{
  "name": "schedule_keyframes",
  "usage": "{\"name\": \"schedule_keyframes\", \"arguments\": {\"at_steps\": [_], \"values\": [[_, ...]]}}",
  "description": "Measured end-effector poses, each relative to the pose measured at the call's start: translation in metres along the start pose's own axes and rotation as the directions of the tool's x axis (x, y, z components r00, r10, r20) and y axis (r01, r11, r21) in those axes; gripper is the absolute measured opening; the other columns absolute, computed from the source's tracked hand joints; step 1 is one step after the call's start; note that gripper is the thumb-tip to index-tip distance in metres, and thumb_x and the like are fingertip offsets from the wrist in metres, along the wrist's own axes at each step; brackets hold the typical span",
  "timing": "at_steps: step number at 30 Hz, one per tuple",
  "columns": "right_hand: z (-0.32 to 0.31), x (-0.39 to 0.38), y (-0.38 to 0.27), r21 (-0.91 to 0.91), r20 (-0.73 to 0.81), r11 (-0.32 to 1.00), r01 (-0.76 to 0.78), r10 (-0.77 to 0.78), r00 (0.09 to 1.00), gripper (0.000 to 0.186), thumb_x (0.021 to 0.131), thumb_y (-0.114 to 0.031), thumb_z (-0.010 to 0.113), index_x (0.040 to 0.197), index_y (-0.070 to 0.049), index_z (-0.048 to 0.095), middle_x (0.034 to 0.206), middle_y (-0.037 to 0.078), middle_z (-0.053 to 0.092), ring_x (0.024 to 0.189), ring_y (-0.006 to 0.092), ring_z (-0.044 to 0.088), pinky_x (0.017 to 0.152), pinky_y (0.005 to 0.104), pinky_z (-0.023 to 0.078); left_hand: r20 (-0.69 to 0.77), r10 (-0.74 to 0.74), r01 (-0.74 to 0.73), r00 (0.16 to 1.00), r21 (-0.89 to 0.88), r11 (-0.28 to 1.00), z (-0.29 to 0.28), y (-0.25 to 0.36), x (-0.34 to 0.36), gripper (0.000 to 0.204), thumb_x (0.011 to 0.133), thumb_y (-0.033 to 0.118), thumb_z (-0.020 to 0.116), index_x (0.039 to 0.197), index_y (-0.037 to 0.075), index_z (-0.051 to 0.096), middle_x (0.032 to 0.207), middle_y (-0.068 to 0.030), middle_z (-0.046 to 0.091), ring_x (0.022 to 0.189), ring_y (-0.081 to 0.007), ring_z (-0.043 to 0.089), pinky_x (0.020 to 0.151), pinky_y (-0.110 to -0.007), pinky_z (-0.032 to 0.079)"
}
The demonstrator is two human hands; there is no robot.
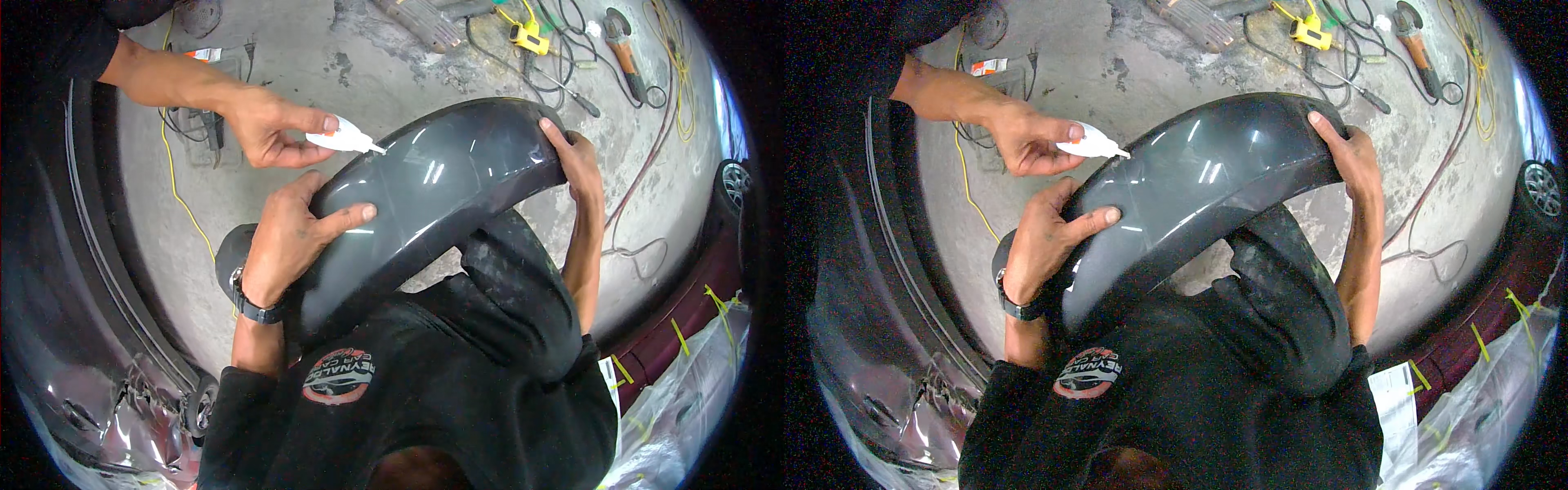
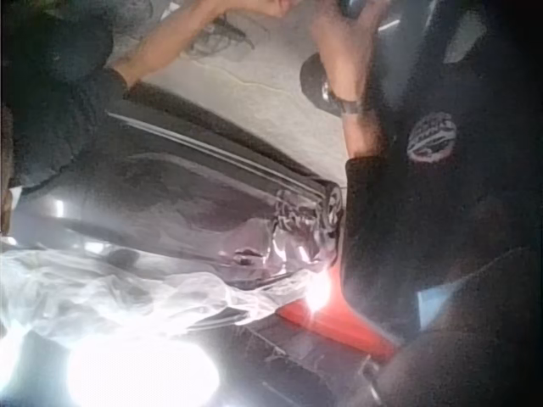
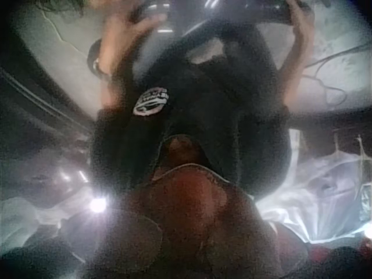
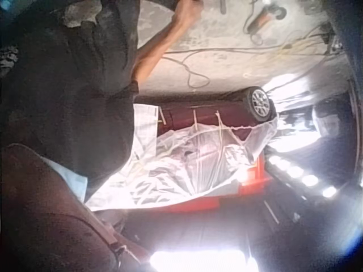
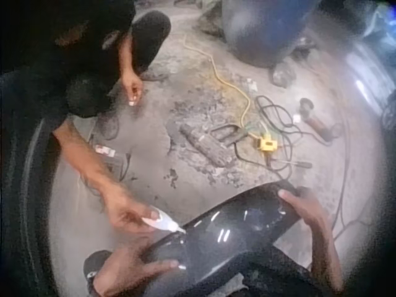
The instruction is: The person aligns two pieces of a grey car panel and holds them together while another person applies liquid adhesive along the seam.
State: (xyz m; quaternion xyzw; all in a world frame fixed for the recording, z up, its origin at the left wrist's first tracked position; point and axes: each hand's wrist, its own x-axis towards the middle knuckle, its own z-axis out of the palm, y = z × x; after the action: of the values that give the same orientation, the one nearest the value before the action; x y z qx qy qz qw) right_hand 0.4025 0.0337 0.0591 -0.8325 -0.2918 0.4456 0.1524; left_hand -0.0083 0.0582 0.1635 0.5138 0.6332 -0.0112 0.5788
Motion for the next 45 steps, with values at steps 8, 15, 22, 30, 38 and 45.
{"name": "schedule_keyframes", "arguments": {"at_steps": [8,15,22,30,38,45], "values": [[-0.002,0.0,-0.002,-0.02,0.022,1.0,0.005,-0.004,1.0,0.087,0.077,-0.063,0.078,0.106,0.019,0.064,0.091,0.022,0.069,0.08,0.0271,0.067,0.075,0.0364,0.053,-0.008,0.016,-0.016,1.0,0.033,0.999,-0.001,-0.002,0.0,0.054,0.077,0.044,0.084,0.093,-0.006,0.07,0.071,-0.0136,0.067,0.064,-0.0199,0.065,0.061,-0.034,0.05],[-0.001,-0.002,-0.005,-0.02,0.039,1.0,-0.011,0.012,0.999,0.085,0.078,-0.062,0.078,0.107,0.017,0.065,0.092,0.02,0.069,0.08,0.0262,0.067,0.076,0.0358,0.052,0.038,-0.008,0.008,0.999,-0.007,1.0,-0.001,-0.007,0.002,0.045,0.081,0.033,0.085,0.099,-0.004,0.066,0.075,-0.0034,0.065,0.064,-0.0103,0.059,0.055,-0.026,0.045],[-0.002,-0.003,-0.004,0.026,0.053,1.0,-0.017,0.015,0.998,0.084,0.078,-0.06,0.078,0.111,0.016,0.065,0.095,0.02,0.07,0.083,0.026,0.068,0.078,0.0346,0.052,0.031,-0.009,0.01,0.999,-0.034,0.999,-0.001,-0.003,0.001,0.044,0.081,0.033,0.085,0.097,-0.004,0.067,0.076,-0.0041,0.066,0.064,-0.0102,0.059,0.055,-0.025,0.045],[-0.003,-0.002,-0.002,0.006,0.025,1.0,-0.005,0.005,1.0,0.085,0.078,-0.062,0.078,0.11,0.016,0.065,0.094,0.021,0.07,0.082,0.0262,0.068,0.077,0.0344,0.052,0.037,-0.019,0.019,0.999,-0.009,1.0,0.0,0.0,0.001,0.046,0.081,0.034,0.085,0.098,-0.004,0.067,0.076,-0.0044,0.066,0.064,-0.0107,0.06,0.056,-0.025,0.046],[-0.001,-0.001,-0.004,0.02,0.019,1.0,0.009,-0.009,1.0,0.083,0.079,-0.061,0.078,0.107,0.016,0.066,0.091,0.02,0.07,0.079,0.0252,0.068,0.074,0.0344,0.052,0.043,-0.014,0.016,0.999,-0.055,0.998,0.001,-0.001,0.002,0.048,0.081,0.032,0.085,0.104,-0.005,0.067,0.079,-0.0053,0.067,0.067,-0.0116,0.062,0.06,-0.026,0.048],[-0.002,-0.004,-0.007,0.026,0.029,1.0,0.007,-0.008,1.0,0.08,0.08,-0.059,0.078,0.107,0.016,0.066,0.091,0.019,0.07,0.079,0.0242,0.068,0.073,0.0333,0.052,0.035,-0.007,0.008,0.999,-0.032,0.999,0.0,0.002,0.001,0.046,0.081,0.033,0.085,0.101,-0.005,0.067,0.077,-0.0046,0.066,0.066,-0.0113,0.061,0.058,-0.026,0.047]]}}
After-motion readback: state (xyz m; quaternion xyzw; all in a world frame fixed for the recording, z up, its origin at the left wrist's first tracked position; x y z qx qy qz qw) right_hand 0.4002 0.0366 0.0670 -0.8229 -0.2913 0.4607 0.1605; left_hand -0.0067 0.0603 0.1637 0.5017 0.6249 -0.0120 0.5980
